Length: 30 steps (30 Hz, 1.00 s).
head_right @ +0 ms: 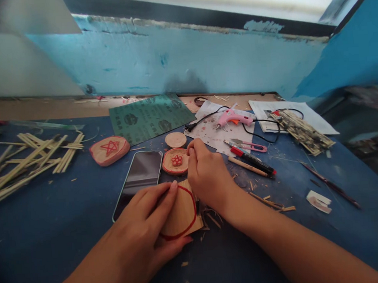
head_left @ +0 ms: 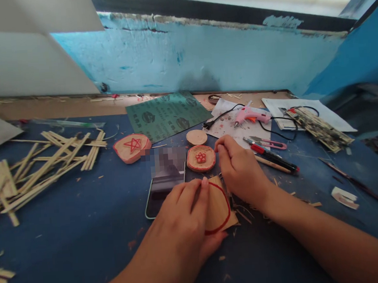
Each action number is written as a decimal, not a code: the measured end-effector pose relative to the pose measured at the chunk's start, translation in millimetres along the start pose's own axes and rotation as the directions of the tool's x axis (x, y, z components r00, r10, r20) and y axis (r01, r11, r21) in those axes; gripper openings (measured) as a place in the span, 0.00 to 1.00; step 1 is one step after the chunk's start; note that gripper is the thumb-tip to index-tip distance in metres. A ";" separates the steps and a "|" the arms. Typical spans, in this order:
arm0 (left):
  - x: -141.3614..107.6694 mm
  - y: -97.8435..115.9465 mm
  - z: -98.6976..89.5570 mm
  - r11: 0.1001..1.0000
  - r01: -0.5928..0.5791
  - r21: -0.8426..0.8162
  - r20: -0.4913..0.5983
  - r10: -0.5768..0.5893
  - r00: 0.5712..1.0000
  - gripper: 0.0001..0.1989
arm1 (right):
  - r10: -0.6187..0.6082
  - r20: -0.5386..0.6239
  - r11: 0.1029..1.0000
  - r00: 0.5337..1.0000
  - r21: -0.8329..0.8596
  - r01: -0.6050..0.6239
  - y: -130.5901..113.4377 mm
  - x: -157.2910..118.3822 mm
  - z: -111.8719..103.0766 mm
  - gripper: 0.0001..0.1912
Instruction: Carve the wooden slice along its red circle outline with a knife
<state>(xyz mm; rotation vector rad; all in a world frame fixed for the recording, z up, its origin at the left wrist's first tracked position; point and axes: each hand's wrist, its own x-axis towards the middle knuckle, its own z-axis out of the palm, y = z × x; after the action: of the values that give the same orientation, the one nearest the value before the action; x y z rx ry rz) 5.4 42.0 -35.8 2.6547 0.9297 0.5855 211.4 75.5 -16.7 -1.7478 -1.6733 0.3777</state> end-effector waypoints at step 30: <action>-3.3 0.5 4.8 0.993 -0.050 0.103 -0.044 0.054 0.998 0.47 | 0.033 -0.139 0.987 0.990 0.158 -0.010 14.4 -6.3 -13.9 0.09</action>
<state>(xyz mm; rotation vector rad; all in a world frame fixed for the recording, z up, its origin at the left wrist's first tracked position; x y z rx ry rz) 5.5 39.0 -40.8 2.7740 0.9289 0.6305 230.3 66.5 -17.3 -1.6386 -1.4849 0.3755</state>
